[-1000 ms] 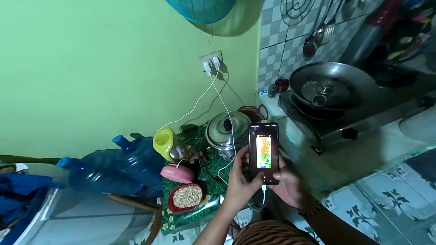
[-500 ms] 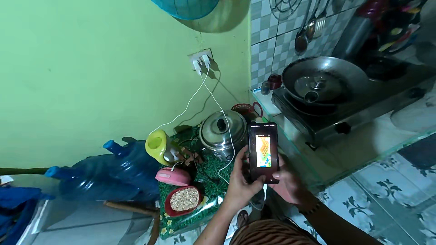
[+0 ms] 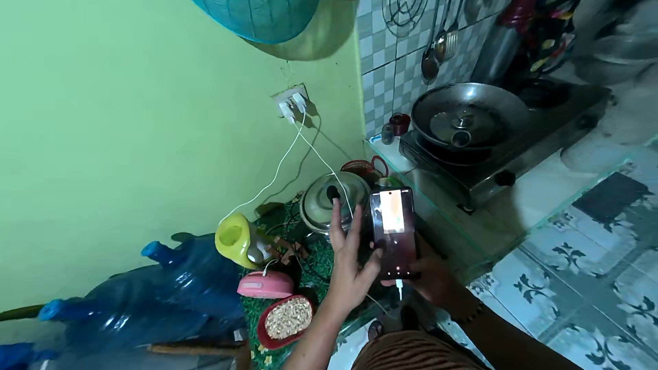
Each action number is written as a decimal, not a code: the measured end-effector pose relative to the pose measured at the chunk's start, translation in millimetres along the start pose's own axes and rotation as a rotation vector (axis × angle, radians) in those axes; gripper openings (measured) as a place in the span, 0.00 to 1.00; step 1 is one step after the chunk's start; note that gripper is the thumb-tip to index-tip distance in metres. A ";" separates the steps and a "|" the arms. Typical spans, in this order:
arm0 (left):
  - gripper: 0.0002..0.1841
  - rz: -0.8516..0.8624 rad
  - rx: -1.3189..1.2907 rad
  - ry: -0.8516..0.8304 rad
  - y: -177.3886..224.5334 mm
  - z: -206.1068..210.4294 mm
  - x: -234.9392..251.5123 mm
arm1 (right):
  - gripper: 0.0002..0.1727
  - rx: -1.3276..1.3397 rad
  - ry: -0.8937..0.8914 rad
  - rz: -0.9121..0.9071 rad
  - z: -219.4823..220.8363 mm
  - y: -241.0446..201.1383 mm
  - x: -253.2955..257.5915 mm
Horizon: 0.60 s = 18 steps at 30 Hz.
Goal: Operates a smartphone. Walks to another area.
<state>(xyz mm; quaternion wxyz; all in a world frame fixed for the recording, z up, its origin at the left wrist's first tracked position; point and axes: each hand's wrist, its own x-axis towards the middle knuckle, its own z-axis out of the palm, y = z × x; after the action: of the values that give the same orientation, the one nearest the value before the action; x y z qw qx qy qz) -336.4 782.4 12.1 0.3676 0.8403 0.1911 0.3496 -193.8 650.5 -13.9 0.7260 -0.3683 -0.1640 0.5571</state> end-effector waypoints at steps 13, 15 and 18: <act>0.56 -0.053 -0.406 -0.318 -26.3 6.6 -24.7 | 0.49 -0.007 0.072 -0.110 14.7 22.4 -6.0; 0.55 -0.056 -0.476 -0.311 -27.9 7.2 -25.1 | 0.48 0.012 0.092 -0.114 17.3 23.8 -7.6; 0.51 -0.151 -0.590 -0.275 -22.4 7.9 -21.5 | 0.50 -0.009 0.123 -0.109 21.0 25.3 -9.6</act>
<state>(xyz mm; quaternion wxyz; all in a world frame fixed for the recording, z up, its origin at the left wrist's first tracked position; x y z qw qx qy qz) -346.8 780.9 -18.1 0.6421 0.7205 0.0919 0.2451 -228.0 651.7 -16.3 0.7622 -0.3958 -0.1415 0.4923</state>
